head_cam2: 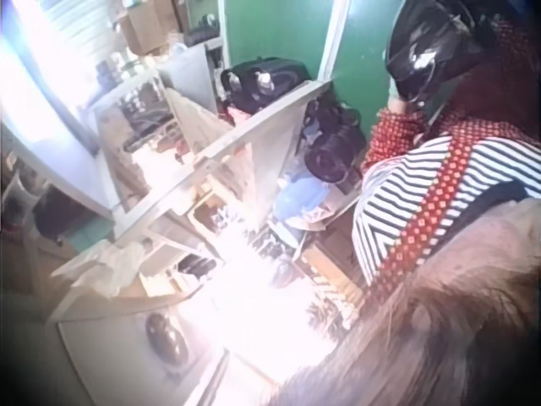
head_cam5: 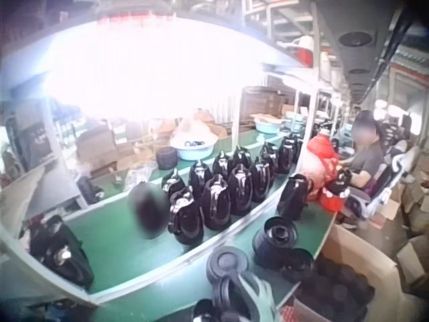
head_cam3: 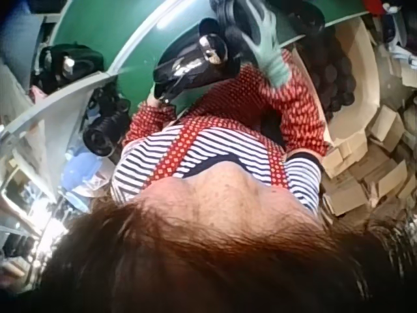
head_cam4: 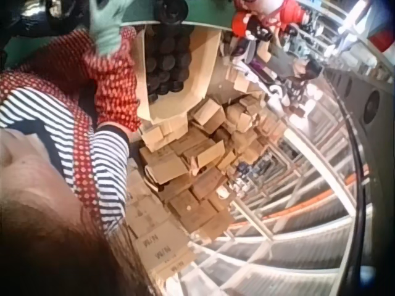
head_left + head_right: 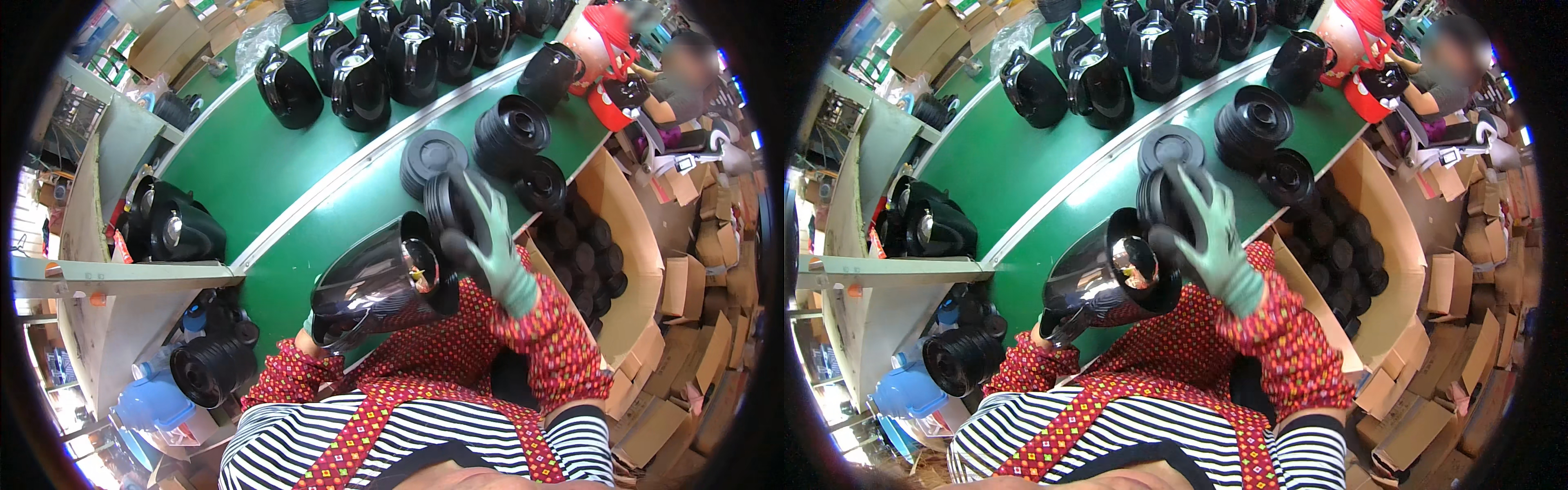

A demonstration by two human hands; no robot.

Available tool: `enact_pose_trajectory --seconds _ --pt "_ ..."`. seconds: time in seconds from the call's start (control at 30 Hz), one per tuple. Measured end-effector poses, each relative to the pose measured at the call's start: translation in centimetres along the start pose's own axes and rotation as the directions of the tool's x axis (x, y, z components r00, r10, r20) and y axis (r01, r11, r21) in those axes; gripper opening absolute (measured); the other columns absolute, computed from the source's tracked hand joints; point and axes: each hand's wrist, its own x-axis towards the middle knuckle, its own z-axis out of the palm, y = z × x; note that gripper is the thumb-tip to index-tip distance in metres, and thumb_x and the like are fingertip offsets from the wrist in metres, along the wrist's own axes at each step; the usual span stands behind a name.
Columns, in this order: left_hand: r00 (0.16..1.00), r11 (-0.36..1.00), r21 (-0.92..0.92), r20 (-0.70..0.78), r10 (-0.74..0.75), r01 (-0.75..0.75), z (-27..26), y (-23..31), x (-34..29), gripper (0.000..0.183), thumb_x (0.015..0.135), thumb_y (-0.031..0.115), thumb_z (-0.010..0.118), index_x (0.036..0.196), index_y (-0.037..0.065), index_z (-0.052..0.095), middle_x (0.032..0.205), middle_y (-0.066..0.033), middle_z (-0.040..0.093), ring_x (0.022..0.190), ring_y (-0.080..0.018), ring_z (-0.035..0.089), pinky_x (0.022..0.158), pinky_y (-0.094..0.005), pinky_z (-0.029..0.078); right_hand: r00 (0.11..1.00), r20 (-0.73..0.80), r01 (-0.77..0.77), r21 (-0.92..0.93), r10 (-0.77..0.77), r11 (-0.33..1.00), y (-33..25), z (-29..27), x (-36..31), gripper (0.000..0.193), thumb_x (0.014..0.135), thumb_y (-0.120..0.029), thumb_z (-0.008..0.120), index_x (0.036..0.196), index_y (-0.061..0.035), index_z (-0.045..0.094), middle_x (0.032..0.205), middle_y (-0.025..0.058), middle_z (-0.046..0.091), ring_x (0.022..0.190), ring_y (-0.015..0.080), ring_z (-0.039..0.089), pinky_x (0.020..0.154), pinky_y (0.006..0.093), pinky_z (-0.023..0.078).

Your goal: The person assembles black electric kettles at a workstation. They pick up a kettle body, insert a metal rod into the base, place a lid on top, and then set the assembled unit aside. This process is repeated for multiple kettles.

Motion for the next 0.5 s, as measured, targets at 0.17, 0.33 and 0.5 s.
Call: enact_pose_trajectory --seconds 0.17,0.33,0.5 --pt "0.995 0.998 -0.003 0.084 -0.06 0.061 2.1 -1.8 0.9 0.052 0.109 0.019 0.058 0.155 -0.002 0.045 0.156 -0.0178 0.052 0.138 -0.0242 0.056 0.114 -0.0393 0.051 0.999 0.013 -0.04 0.179 0.039 0.983 -4.0 -2.7 -7.0 0.096 0.093 -0.063 0.065 0.163 -0.0034 0.038 0.164 0.0211 0.041 0.146 0.0426 0.039 0.122 0.0522 0.027" --pt "0.982 0.993 0.087 0.165 -0.097 0.083 4.6 -2.4 1.2 0.053 0.107 0.019 0.061 0.153 -0.002 0.046 0.153 -0.0178 0.053 0.135 -0.0243 0.058 0.113 -0.0393 0.052 0.997 0.011 -0.08 0.167 0.079 0.983 -5.2 -5.2 -11.1 0.097 0.093 -0.065 0.065 0.163 -0.0028 0.039 0.164 0.0236 0.038 0.147 0.0421 0.038 0.123 0.0509 0.026" --pt "0.961 0.966 0.25 0.243 -0.132 0.069 6.3 -1.8 1.0 0.055 0.104 0.02 0.065 0.151 -0.002 0.048 0.15 -0.0178 0.055 0.132 -0.0244 0.06 0.111 -0.0393 0.052 0.993 -0.101 -0.039 0.201 0.06 0.979 -6.1 -6.3 -13.9 0.096 0.093 -0.065 0.066 0.162 -0.0033 0.04 0.162 0.0259 0.038 0.146 0.0439 0.038 0.122 0.0528 0.027"
